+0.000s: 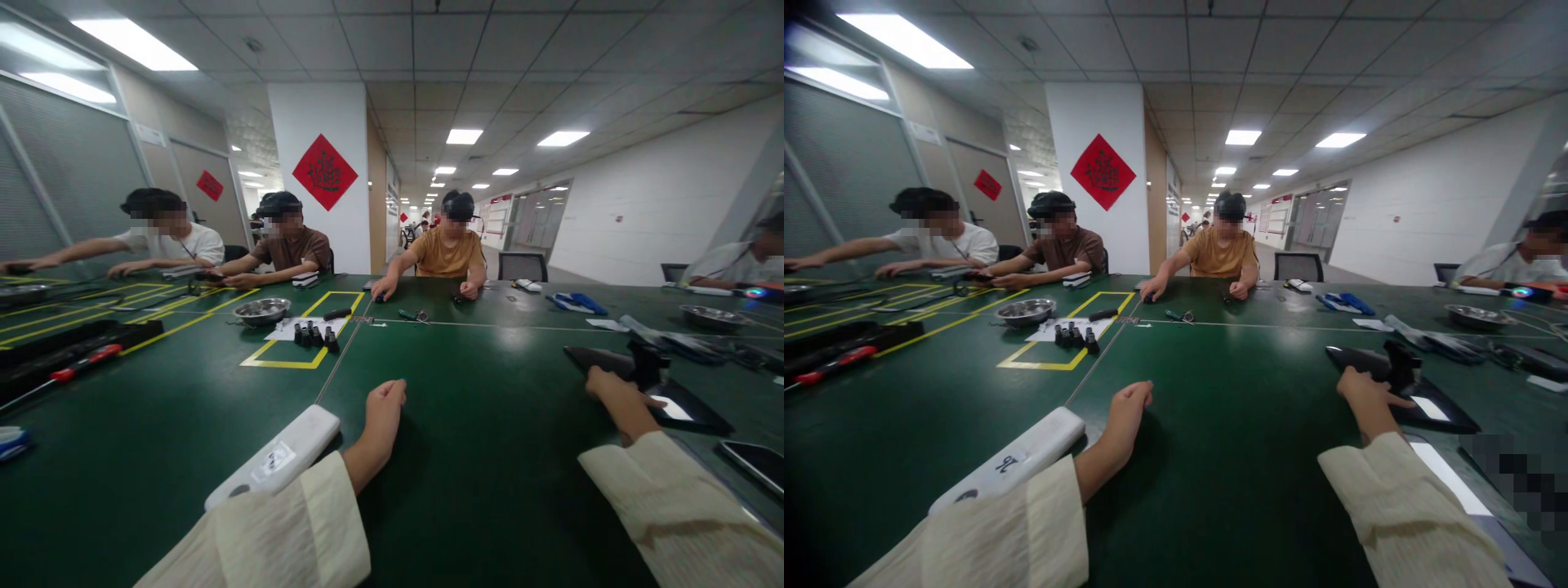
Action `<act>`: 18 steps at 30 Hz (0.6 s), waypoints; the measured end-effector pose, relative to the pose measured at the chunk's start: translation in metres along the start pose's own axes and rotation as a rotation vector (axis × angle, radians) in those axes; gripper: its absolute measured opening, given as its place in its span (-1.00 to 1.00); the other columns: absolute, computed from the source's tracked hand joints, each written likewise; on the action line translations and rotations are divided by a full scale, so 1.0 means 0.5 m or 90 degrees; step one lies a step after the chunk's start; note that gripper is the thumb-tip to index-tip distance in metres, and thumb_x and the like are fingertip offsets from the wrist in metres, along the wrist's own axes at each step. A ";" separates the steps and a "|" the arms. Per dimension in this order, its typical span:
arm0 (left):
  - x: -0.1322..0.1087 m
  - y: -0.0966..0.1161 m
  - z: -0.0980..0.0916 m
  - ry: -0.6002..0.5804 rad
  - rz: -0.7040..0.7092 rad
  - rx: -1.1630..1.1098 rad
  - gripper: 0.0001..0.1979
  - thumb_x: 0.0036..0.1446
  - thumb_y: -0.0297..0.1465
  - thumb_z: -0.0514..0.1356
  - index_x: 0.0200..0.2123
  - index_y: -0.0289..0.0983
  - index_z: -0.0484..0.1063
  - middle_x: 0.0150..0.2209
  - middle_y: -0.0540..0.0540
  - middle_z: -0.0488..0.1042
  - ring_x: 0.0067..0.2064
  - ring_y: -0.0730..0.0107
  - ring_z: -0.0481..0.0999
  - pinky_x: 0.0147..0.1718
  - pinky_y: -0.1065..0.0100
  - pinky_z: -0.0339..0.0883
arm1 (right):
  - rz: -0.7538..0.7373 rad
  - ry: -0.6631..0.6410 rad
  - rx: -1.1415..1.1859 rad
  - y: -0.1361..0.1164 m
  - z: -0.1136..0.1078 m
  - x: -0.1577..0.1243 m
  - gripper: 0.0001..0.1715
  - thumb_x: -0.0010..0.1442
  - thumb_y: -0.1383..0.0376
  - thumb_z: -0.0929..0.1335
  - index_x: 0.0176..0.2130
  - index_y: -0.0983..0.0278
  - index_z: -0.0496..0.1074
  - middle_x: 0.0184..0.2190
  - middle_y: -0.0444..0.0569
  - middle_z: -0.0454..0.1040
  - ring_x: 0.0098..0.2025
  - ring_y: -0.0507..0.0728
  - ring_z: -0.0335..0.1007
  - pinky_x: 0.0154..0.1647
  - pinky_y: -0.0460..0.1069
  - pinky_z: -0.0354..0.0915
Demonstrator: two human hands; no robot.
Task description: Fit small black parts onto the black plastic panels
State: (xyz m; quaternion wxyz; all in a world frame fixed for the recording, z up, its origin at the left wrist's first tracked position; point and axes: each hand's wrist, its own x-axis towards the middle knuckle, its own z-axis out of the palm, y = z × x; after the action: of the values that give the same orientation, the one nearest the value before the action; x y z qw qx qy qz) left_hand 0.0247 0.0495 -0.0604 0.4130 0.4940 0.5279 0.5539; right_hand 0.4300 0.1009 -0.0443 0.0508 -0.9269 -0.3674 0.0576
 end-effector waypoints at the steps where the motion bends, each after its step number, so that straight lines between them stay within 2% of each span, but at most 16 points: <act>1: 0.000 -0.001 0.000 -0.004 -0.001 -0.002 -0.69 -0.06 -0.18 0.10 -0.68 -0.25 0.20 -0.68 0.08 0.13 -0.59 0.48 0.14 -0.57 0.43 0.02 | 0.018 -0.018 0.015 0.000 -0.003 -0.001 -0.47 0.09 0.40 0.22 0.07 0.25 0.37 0.14 0.40 0.19 0.16 0.59 0.06 -0.17 0.52 0.09; 4: 0.000 -0.002 0.001 -0.015 0.002 -0.009 -0.69 -0.04 -0.20 0.09 -0.68 -0.25 0.19 -0.67 0.09 0.12 -0.59 0.49 0.12 -0.56 0.43 0.01 | 0.044 0.043 0.084 0.005 -0.006 -0.001 -0.40 0.08 0.31 0.27 0.13 0.32 0.29 0.19 0.50 0.03 0.16 0.58 0.05 -0.14 0.42 0.14; 7: -0.003 0.004 0.002 -0.018 -0.006 -0.010 -0.69 -0.03 -0.20 0.08 -0.68 -0.25 0.18 -0.68 0.10 0.10 -0.59 0.50 0.10 -0.55 0.42 0.00 | 0.103 0.158 0.149 0.008 -0.005 -0.005 -0.27 0.11 0.24 0.25 0.22 0.45 0.12 0.24 0.60 -0.27 0.16 0.54 0.08 -0.11 0.28 0.18; 9: -0.006 0.009 0.001 -0.020 -0.013 -0.009 -0.70 -0.04 -0.20 0.09 -0.67 -0.25 0.18 -0.67 0.10 0.10 -0.58 0.49 0.11 -0.54 0.43 0.00 | 0.135 0.192 0.196 0.009 -0.004 -0.012 -0.25 0.12 0.23 0.22 0.23 0.50 0.06 0.25 0.60 -0.42 0.17 0.53 0.06 -0.13 0.22 0.17; 13: -0.012 0.018 -0.002 -0.019 -0.016 -0.008 -0.70 -0.07 -0.20 0.10 -0.68 -0.25 0.18 -0.67 0.09 0.11 -0.57 0.49 0.12 -0.54 0.42 0.00 | 0.123 0.199 0.300 0.018 -0.005 -0.020 -0.29 0.11 0.23 0.22 0.20 0.46 0.11 0.25 0.57 -0.42 0.21 0.53 -0.04 -0.11 0.22 0.13; 18: -0.013 0.016 0.003 -0.024 -0.004 -0.002 -0.65 -0.09 -0.14 0.11 -0.69 -0.25 0.17 -0.68 0.09 0.10 -0.58 0.50 0.09 -0.56 0.42 -0.03 | 0.030 0.215 0.371 0.039 0.005 0.009 -0.40 0.10 0.28 0.21 0.11 0.47 0.26 0.23 0.53 -0.32 0.27 0.47 -0.17 0.04 0.15 0.04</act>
State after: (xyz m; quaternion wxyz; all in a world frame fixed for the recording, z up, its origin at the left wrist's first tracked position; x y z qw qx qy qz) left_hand 0.0277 0.0426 -0.0531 0.4250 0.5020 0.5210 0.5440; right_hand 0.4461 0.0898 -0.0500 0.3728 -0.8778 -0.3006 0.0072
